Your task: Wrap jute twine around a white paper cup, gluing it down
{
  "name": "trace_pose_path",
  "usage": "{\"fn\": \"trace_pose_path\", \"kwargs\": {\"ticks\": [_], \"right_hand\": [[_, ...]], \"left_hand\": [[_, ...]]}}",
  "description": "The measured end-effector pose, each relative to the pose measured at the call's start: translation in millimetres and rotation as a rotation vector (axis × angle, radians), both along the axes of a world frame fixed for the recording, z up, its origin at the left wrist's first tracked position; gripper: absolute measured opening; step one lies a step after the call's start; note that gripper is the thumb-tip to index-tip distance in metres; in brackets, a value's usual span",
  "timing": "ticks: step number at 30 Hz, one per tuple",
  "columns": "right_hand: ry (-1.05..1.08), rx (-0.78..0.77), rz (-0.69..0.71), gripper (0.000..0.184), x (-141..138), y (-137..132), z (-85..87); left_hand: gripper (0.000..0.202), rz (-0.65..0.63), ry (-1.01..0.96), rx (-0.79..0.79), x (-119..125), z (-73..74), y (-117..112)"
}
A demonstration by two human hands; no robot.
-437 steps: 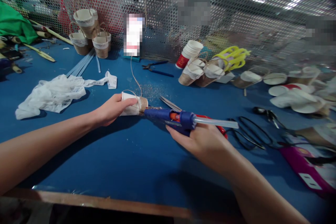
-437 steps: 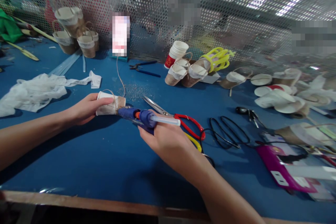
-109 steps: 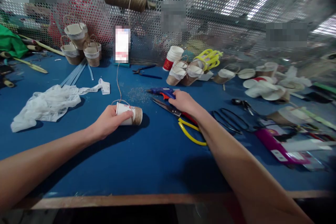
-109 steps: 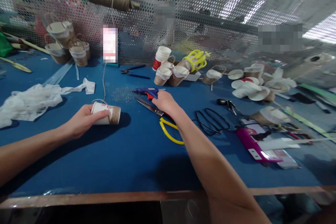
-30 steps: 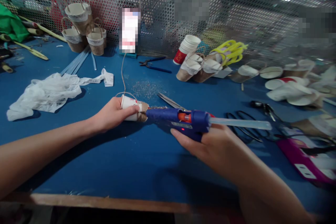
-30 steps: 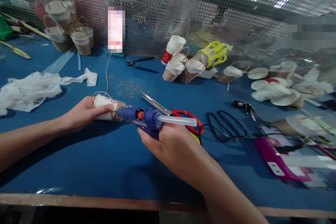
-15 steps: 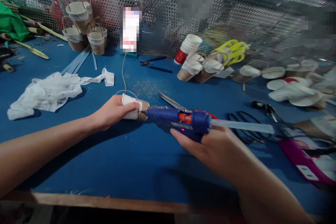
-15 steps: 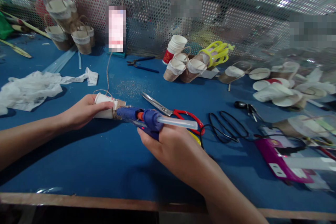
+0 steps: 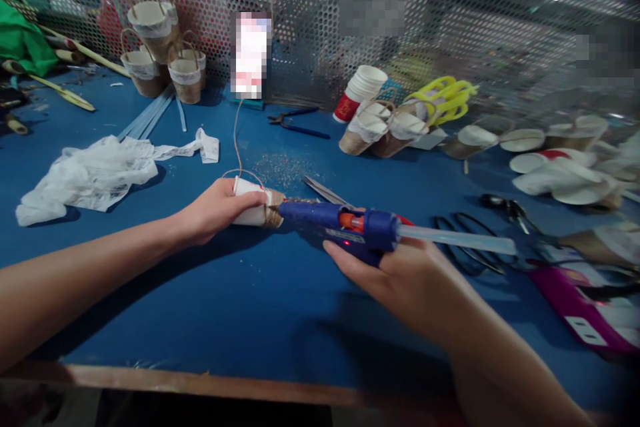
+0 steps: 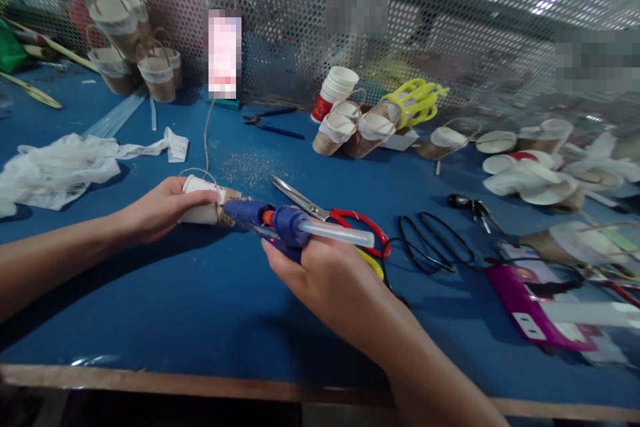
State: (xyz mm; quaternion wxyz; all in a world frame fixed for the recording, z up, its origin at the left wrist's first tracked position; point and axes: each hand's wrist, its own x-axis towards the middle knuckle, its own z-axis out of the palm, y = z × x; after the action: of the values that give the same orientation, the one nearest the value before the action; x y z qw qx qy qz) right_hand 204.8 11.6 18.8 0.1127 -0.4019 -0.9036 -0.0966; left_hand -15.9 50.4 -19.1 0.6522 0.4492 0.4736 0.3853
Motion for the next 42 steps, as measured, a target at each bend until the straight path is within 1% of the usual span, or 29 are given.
{"fn": "trace_pose_path", "kwargs": {"ticks": [2, 4, 6, 10, 14, 16, 21, 23, 25, 26, 29, 31, 33, 37, 38, 42], "right_hand": [[0.041, -0.036, -0.048, 0.054, -1.1, -1.6, 0.9], [0.082, -0.096, -0.042, 0.058, -2.3, -2.9, 2.3], [0.099, -0.131, -0.02, 0.057, -3.0, -3.0, 3.3], [0.062, -0.044, -0.026, 0.049, -1.5, -1.6, 1.1], [-0.001, 0.018, -0.016, 0.054, 0.5, -1.7, -1.7], [-0.024, 0.035, 0.022, 0.054, 0.5, -1.9, -0.8], [0.016, 0.013, 0.041, 0.041, -2.0, -1.0, 2.8], [0.024, 0.005, 0.045, 0.04, -2.7, -0.4, 3.2], [0.007, 0.032, 0.05, 0.041, -2.5, 0.4, 3.4], [-0.01, 0.062, 0.064, 0.042, -2.1, 0.9, 3.6], [-0.09, 0.169, 0.165, 0.047, -0.1, 2.2, 5.0], [-0.104, 0.19, 0.208, 0.048, 1.0, 2.3, 5.3], [-0.072, 0.161, 0.185, 0.045, 1.5, 1.8, 4.4], [-0.043, 0.104, 0.053, 0.041, 1.6, 1.8, 2.0], [-0.047, 0.099, 0.042, 0.041, 1.9, 2.2, 1.8], [-0.094, 0.121, 0.101, 0.045, 4.3, 3.3, 1.3]], "left_hand": [[0.021, -0.003, -0.02, 0.004, -0.1, -0.4, 0.3], [0.02, 0.005, 0.007, 0.007, -0.4, -1.0, 0.6], [0.021, 0.007, 0.029, 0.011, -0.8, -1.4, 1.0], [0.023, -0.013, 0.004, 0.021, -1.5, -1.5, 1.2], [0.023, -0.009, 0.024, 0.021, -1.9, -2.1, 1.2], [0.022, -0.007, 0.031, 0.025, -1.7, -2.2, 1.3], [0.019, -0.015, 0.021, 0.023, -0.7, 0.6, 0.7], [0.019, -0.013, 0.031, 0.022, -0.7, 1.6, 0.2], [0.018, -0.013, 0.038, 0.025, -1.1, 1.5, 0.1], [0.018, -0.013, 0.041, 0.028, -1.3, 1.1, 0.1], [0.02, -0.019, 0.029, 0.032, -1.7, -0.7, 0.5], [0.021, -0.016, 0.026, 0.032, -1.7, -1.7, 0.5], [0.021, -0.015, 0.036, 0.033, -1.6, -2.2, 0.4], [0.023, -0.014, 0.042, 0.04, -0.8, -2.3, 0.0], [0.024, -0.013, 0.039, 0.047, -0.4, -2.2, -0.1], [0.026, -0.024, 0.045, 0.073, 0.3, -2.1, -1.2]]}}
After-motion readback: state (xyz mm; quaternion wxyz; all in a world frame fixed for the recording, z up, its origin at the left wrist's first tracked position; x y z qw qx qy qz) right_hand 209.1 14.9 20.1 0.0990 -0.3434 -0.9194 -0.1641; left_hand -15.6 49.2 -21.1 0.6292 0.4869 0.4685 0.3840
